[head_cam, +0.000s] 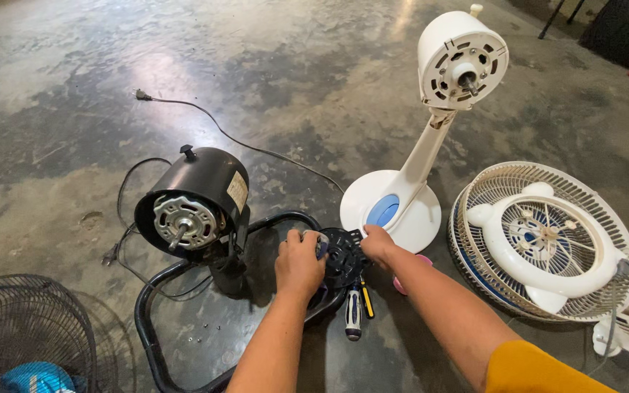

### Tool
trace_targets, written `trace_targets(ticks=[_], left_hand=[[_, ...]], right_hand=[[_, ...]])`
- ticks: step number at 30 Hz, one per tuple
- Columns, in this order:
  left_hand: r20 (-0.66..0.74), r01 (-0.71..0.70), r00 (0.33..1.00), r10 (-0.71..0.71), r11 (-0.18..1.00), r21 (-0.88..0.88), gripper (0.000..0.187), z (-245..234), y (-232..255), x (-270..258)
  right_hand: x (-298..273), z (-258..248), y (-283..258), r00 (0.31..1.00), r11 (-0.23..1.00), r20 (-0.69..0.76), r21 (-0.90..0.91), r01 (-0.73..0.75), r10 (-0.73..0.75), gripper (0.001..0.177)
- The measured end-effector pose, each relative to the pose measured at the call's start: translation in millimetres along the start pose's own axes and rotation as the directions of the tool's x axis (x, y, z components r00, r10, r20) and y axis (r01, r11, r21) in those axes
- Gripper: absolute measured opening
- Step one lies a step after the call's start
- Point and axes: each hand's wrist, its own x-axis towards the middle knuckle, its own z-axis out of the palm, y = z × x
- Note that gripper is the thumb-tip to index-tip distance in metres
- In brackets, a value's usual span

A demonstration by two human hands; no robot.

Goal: The person wipes several disassembled electric fan components with a cloth, including a black plastic rear cover, a metal mounting bracket, and blue fan blades. The person handles each part individually, turning them over to clean multiple surfaces, then places them back on the floor.

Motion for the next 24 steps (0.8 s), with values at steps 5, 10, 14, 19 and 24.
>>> trace_targets(ticks=[5, 10, 14, 19, 24], left_hand=[[-0.012, 0.005, 1.0, -0.005, 1.0, -0.013, 0.039, -5, 7, -6], [-0.172, -0.067, 0.983, 0.066, 0.998, -0.002, 0.036, -37, 18, -9], [-0.362, -0.115, 0.927, 0.093, 0.993, -0.038, 0.028, -88, 27, -9], [-0.564, -0.175, 0.817, 0.121, 0.984, -0.043, 0.03, -170, 18, -13], [-0.648, -0.089, 0.758, 0.071, 0.996, 0.004, 0.031, -247, -23, -38]], right_hand=[[-48, -16, -53, 0.989, 0.878, -0.066, -0.47, 0.085, -0.131, 0.075], [-85, -19, -107, 0.945, 0.789, -0.106, -0.584, 0.192, -0.309, 0.076], [-98, -17, -155, 0.863, 0.778, -0.192, -0.553, 0.298, -0.467, 0.072], [-123, -2, -232, 0.756, 0.772, -0.254, -0.424, 0.474, -0.604, 0.067], [-175, 31, -306, 0.617, 0.675, -0.274, -0.309, 0.67, -0.738, 0.062]])
